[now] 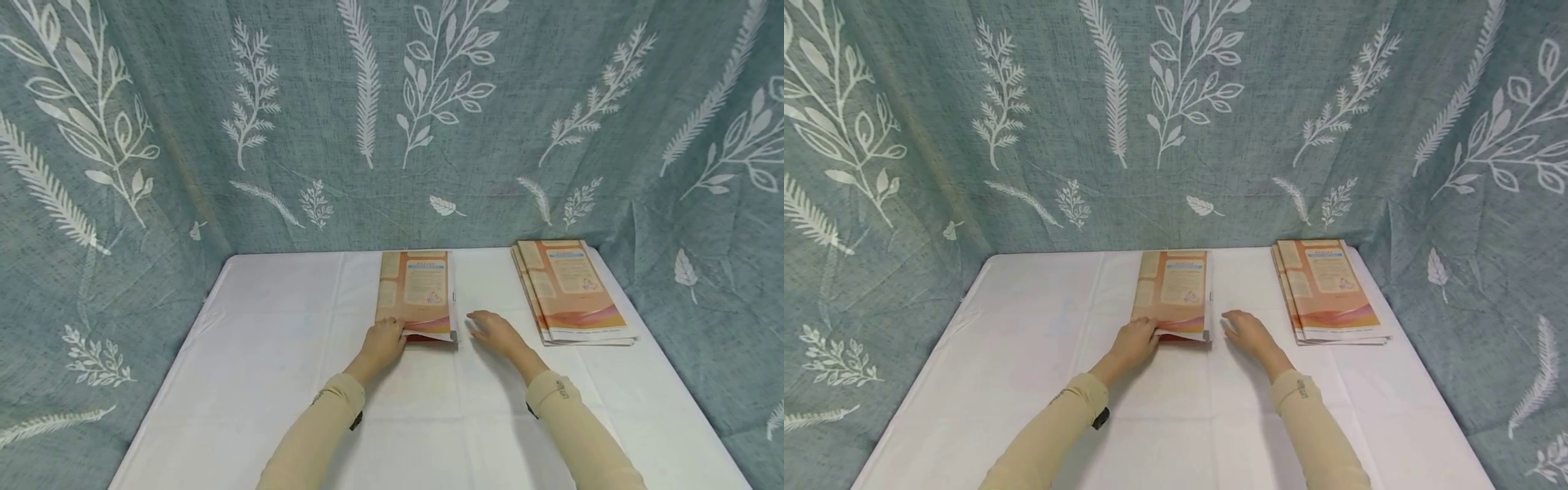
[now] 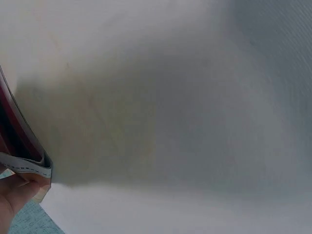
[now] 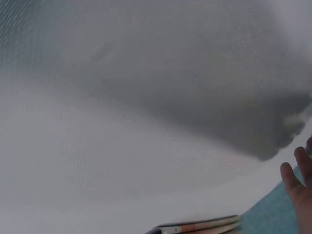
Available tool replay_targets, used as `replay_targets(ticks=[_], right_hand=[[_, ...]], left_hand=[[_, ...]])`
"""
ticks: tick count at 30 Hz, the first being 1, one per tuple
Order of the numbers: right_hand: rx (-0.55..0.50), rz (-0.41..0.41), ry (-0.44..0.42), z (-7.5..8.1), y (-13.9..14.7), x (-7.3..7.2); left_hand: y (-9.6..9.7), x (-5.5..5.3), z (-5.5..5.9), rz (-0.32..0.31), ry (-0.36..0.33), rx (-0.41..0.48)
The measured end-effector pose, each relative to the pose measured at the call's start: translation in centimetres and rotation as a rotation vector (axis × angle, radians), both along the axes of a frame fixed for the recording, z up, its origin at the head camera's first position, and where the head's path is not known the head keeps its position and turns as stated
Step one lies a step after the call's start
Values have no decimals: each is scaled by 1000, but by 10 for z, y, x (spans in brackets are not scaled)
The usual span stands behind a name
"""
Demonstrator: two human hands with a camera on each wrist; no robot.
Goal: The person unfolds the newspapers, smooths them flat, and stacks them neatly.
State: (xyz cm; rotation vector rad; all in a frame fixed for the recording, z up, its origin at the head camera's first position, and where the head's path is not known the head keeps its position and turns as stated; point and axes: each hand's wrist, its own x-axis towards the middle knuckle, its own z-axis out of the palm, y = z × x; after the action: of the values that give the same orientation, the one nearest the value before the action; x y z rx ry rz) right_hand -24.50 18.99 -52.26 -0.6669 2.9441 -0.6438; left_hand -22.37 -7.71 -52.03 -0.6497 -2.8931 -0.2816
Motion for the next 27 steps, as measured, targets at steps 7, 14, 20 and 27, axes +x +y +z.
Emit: replay_targets(ticks=[7,14,20,27], right_hand=[[-55,-19,-9,-4,-2,3],[-34,11,-41,-9,-20,4],[72,9,-19,-14,-30,4],[117,6,-4,-14,-38,3]], left_hand=[[1,1,-2,47,-53,108],[1,1,-2,89,-28,156],[0,1,1,110,-50,196],[-3,2,2,138,-68,313]])
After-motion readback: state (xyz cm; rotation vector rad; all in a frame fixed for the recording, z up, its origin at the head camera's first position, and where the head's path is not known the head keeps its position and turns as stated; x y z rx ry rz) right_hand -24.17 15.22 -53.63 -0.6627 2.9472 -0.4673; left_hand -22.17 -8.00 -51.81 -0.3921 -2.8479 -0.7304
